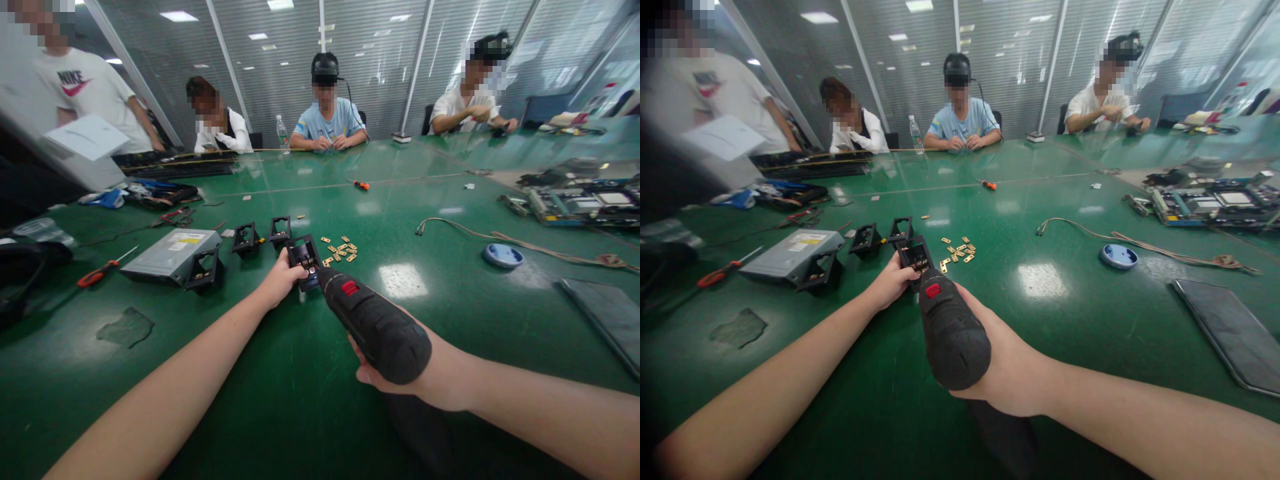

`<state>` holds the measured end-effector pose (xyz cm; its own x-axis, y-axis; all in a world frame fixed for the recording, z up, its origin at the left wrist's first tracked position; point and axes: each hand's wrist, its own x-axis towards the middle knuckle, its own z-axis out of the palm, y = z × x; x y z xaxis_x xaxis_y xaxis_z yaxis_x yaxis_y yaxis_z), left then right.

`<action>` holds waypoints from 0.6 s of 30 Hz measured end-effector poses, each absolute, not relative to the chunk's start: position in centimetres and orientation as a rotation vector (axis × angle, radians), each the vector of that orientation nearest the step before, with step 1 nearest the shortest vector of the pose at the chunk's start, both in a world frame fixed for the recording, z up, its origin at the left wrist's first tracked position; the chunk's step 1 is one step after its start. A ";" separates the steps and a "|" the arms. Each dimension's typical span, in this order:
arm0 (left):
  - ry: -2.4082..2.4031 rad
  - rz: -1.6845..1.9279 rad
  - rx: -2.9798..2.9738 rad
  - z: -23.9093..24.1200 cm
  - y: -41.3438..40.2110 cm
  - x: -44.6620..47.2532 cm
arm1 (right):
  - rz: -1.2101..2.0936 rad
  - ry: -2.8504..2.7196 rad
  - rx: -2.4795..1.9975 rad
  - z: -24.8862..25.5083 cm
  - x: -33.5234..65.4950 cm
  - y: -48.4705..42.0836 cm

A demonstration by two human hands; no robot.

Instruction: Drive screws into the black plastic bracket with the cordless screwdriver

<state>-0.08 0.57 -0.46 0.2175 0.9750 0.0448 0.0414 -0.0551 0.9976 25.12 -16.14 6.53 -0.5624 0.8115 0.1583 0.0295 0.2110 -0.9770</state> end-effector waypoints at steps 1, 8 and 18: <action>1.061 1.067 1.376 -0.5 0.6 -0.1 | 1.455 -1.757 -0.785 6.8 25.0 -16.1; 1.078 1.088 1.386 -0.3 0.5 0.2 | 1.553 -1.698 -0.816 7.9 24.7 -16.1; 1.082 1.097 1.369 -0.2 0.3 0.1 | 1.539 -1.710 -0.814 7.7 24.7 -16.0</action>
